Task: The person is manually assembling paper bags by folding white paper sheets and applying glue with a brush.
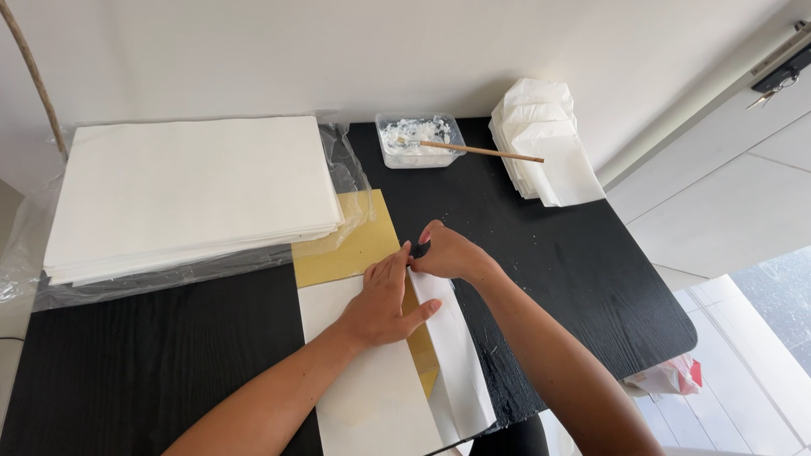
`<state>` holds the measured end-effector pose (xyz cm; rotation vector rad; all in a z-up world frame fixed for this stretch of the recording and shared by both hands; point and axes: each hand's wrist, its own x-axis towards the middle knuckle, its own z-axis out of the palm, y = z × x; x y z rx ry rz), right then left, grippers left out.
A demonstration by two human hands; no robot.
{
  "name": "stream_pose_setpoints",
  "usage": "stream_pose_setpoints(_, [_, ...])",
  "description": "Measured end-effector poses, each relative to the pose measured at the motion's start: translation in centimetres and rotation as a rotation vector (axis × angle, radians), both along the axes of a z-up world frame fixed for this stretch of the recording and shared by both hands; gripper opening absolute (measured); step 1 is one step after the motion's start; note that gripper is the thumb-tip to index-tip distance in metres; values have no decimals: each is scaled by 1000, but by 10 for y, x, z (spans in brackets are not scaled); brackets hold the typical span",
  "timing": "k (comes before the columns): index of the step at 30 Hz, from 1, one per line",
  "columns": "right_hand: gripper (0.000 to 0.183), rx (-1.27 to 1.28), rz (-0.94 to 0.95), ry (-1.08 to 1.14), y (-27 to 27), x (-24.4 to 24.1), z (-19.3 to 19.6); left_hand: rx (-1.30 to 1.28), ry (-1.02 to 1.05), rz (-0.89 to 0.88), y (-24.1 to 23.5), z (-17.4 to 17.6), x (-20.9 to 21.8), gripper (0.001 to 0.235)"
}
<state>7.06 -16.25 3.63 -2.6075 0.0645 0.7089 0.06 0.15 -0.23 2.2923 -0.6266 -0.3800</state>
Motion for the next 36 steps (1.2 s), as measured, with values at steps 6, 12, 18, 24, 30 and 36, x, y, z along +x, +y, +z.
stream_pose_setpoints(6, [86, 195, -189, 37, -29, -46, -1, -75, 13, -6, 4, 2, -2, 94])
stream_pose_setpoints(12, [69, 992, -484, 17, -57, -124, -26, 31, -68, 46, 10, 35, -11, 82])
stream_pose_setpoints(18, [77, 1474, -1081, 27, -17, -167, 10, 500, 226, -12, 57, 21, -51, 82])
stream_pose_setpoints(24, [99, 1516, -924, 190, -26, -165, 0, 529, -53, -68, 78, -24, -73, 113])
stream_pose_setpoints(30, [100, 1642, -744, 283, -42, -159, -25, 506, -160, -88, 81, -26, -75, 128])
stream_pose_setpoints(36, [94, 1909, -735, 254, -43, -161, -61, 488, -270, -139, 85, -36, -74, 134])
